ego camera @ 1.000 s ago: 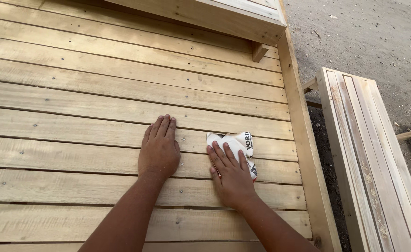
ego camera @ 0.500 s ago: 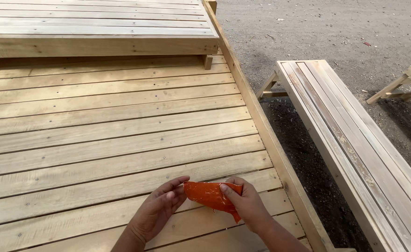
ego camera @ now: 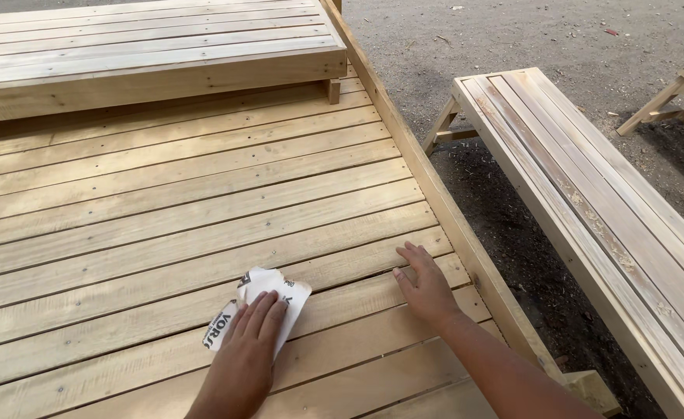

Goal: The person sands the slatted top and edge rails of a wooden bench-like furniture piece using a folded sheet of P80 sandpaper, rubbing along the planks and edges while steadying the frame with the other hand, working across different sections of the surface.

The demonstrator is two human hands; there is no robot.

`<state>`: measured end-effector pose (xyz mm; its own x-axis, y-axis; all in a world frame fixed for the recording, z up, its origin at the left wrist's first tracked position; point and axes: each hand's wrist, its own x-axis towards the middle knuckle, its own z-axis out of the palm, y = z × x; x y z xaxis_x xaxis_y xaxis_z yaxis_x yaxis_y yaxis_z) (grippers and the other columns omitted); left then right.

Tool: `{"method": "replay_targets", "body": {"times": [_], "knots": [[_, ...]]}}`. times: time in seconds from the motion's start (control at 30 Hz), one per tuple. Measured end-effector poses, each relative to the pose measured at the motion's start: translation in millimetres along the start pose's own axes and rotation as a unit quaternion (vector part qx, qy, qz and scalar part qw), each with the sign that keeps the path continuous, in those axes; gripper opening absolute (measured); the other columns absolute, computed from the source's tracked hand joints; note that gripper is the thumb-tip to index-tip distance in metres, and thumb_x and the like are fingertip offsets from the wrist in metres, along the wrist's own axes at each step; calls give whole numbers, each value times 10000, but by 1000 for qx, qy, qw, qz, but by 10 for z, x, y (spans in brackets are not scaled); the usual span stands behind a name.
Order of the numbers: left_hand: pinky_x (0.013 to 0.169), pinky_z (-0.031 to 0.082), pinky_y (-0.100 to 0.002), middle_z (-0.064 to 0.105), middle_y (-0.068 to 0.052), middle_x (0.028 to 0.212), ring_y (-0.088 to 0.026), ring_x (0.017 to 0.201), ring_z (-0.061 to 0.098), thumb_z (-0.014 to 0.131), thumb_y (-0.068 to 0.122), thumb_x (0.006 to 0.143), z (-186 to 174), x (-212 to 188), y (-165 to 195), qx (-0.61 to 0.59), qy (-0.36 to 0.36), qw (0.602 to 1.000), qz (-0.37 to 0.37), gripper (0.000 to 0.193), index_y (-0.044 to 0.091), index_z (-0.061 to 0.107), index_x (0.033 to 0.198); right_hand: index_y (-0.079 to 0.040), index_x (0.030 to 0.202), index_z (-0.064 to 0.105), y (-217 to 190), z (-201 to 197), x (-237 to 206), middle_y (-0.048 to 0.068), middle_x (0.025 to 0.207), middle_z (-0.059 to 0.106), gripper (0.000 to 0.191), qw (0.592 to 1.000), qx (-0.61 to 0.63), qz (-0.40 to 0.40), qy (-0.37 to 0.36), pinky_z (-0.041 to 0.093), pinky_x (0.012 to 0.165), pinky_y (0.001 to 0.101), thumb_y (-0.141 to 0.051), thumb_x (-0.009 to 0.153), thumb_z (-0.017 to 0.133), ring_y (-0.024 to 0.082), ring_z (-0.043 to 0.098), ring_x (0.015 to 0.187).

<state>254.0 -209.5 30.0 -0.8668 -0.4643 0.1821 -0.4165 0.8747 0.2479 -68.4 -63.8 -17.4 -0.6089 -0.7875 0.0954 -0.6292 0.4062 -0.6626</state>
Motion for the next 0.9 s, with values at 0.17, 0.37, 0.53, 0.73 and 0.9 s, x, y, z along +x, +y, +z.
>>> {"method": "replay_targets", "body": {"times": [0.17,0.37,0.53,0.73,0.9], "knots": [[1183,120,-634,277,-23,1625,-276,1518,197,348,558,988,904,-190,251,110,175,970,130,585,400,303,1550,-218,1617,208,10,135,270,-6,1703,154,645,957,-278,16,-82,16,1248,466,-469,1036,331,215,78,1561],[1148,52,-648,243,-119,1627,-389,1490,153,317,508,1021,807,1089,152,73,77,993,51,547,413,344,1559,-221,1612,168,-212,260,537,13,1689,144,670,949,-298,86,-50,1,1236,453,-497,1016,303,234,66,1556],[1202,-17,-649,105,-78,1703,-365,1559,37,283,495,1037,675,2492,67,36,-142,988,-58,518,528,267,1554,-189,1603,182,-210,250,559,48,1672,166,682,951,-300,60,-41,10,1216,475,-495,1009,316,264,75,1539],[1207,-17,-638,84,55,1711,-257,1564,33,244,429,1045,713,3381,-16,53,-147,984,-82,546,477,162,1583,-173,1595,225,-195,260,577,63,1673,203,669,956,-293,36,-6,26,1204,486,-484,1012,333,284,98,1542],[1257,25,-511,147,135,1693,-133,1558,102,279,395,1053,840,2459,-129,45,-182,981,-55,567,374,186,1611,-184,1594,234,-240,251,562,40,1670,208,678,957,-279,69,-29,32,1229,481,-479,997,364,256,115,1544]]}}
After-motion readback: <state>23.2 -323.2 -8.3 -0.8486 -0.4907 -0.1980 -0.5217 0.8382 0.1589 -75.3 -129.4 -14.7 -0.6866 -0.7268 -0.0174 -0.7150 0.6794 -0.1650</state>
